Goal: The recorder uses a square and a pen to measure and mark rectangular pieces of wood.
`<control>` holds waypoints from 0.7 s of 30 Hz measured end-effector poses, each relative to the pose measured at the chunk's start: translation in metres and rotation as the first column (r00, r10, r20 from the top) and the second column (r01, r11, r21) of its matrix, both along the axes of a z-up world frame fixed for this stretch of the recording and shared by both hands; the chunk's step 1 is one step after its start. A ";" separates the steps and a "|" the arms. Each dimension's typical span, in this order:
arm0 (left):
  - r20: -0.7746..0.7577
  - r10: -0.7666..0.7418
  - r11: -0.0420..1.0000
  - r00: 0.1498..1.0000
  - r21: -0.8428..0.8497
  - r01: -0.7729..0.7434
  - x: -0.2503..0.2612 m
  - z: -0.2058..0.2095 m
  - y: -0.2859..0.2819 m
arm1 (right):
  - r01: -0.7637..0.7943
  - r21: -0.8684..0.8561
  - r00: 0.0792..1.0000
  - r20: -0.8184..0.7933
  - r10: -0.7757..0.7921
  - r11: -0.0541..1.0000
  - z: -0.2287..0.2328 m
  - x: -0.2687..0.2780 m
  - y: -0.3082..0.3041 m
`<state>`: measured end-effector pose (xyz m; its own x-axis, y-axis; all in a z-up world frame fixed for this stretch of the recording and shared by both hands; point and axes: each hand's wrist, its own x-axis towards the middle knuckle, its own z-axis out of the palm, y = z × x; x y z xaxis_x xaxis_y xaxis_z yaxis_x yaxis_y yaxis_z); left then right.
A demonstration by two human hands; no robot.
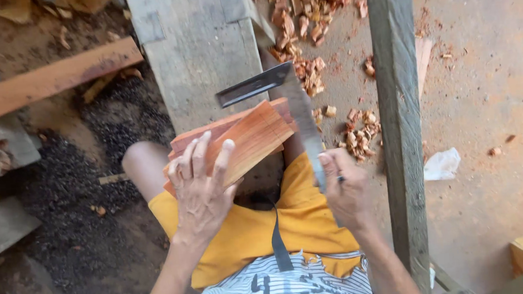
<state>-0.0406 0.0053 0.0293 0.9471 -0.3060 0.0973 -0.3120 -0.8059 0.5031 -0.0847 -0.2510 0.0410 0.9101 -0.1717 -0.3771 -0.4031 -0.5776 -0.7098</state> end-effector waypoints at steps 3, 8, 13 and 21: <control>-0.083 -0.080 0.987 0.993 0.131 0.090 0.002 0.000 0.015 | 0.076 0.058 0.978 0.188 -0.085 0.995 0.010 -0.007 -0.016; -0.068 -0.169 0.985 0.983 -0.041 0.167 0.010 0.020 0.038 | 0.245 0.131 0.949 0.172 -0.265 0.961 0.027 -0.022 -0.027; -0.147 -0.081 0.994 0.986 -0.086 0.069 0.023 0.038 0.037 | 0.245 0.293 0.962 0.047 -0.270 0.924 0.017 -0.027 -0.005; -0.172 0.199 0.865 0.965 -0.432 -0.255 0.030 0.051 0.010 | 0.000 0.312 0.993 -0.115 0.038 0.950 0.011 -0.026 0.019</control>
<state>-0.0107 0.0156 0.0802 0.9979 -0.0317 0.0558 -0.0641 -0.5274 0.8472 -0.1107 -0.2315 0.0524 0.8577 -0.0120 -0.5140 -0.4861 -0.3445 -0.8031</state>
